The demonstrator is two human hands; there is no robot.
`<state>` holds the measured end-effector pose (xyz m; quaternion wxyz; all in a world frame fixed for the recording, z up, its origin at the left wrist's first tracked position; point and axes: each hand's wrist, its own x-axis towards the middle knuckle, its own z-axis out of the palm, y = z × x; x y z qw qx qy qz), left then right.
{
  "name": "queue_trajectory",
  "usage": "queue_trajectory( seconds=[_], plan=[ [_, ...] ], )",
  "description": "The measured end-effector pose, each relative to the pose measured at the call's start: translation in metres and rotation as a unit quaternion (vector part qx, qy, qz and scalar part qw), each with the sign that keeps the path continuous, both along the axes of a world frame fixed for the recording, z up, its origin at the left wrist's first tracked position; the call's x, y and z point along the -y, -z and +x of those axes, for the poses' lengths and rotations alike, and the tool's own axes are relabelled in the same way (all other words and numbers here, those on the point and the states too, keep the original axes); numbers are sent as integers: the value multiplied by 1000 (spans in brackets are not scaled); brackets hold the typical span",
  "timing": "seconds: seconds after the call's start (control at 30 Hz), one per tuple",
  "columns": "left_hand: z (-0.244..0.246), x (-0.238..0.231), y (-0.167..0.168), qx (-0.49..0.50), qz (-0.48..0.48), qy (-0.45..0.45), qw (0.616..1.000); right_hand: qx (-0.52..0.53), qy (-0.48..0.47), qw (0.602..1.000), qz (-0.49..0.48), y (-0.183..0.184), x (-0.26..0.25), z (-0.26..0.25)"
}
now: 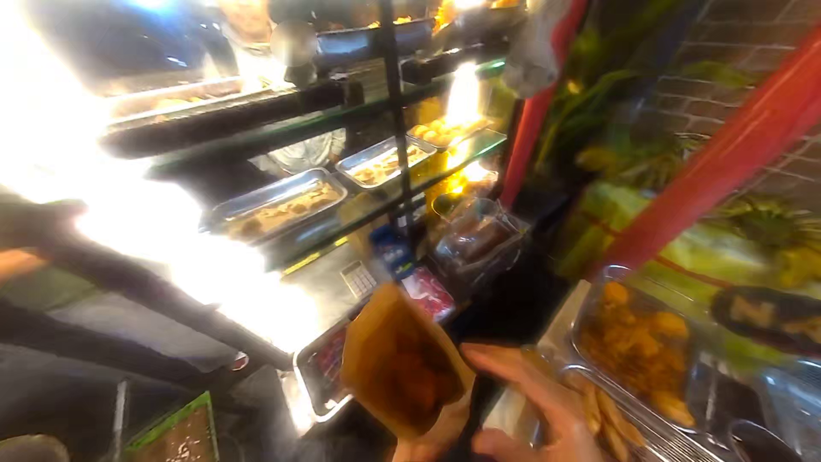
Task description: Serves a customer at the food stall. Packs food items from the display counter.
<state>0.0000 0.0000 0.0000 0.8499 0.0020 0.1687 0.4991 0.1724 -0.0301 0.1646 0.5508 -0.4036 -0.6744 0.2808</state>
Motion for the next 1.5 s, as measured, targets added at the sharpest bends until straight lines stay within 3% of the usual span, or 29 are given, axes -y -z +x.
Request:
queue_trajectory(
  seconds=[0.1, 0.3, 0.37, 0.5, 0.7, 0.87, 1.0, 1.07, 1.13, 1.2, 1.27, 1.33, 1.5],
  plan=[
    [-18, -26, -12, 30, -54, -17, 998, -12, 21, 996, 87, -6, -42, -44],
    [-63, -67, -36, 51, 16, -23, 998, -88, 130, 981, 118, 1, -100, -116],
    [-77, -75, -38, 39, 20, -33, 999, -93, 116, 983, 105, 0, -113, -129],
    [-105, -80, -42, 9, 1, -54, 999, -82, -2, 995, 60, 4, -128, -135],
    [-128, -108, -44, 11, -37, -75, 996, 3, 101, 979, 177, 15, -153, -171],
    [-134, -128, -58, 36, 8, -191, 981, 15, 124, 989, 73, 6, -149, -199],
    [-143, -140, -42, 35, 0, -224, 974, -13, 181, 981, 63, 13, -161, -228],
    [-153, -144, -21, -17, -16, -244, 970, -50, 154, 986, 42, 21, -171, -235],
    [-172, -144, 13, -165, 8, -284, 944, -82, 96, 992, 3, 39, -184, -233],
    [-205, -142, 49, -411, 98, -282, 861, -91, 25, 995, -33, 69, -200, -228],
    [-237, -149, 67, -573, 188, -268, 751, -66, -44, 994, -76, 108, -220, -219],
    [-245, -155, 67, -624, 189, -258, 712, -39, -101, 987, -116, 153, -238, -209],
    [-222, -156, 94, -640, 178, -217, 716, -65, -132, 980, -132, 231, -260, -186]
  ],
)
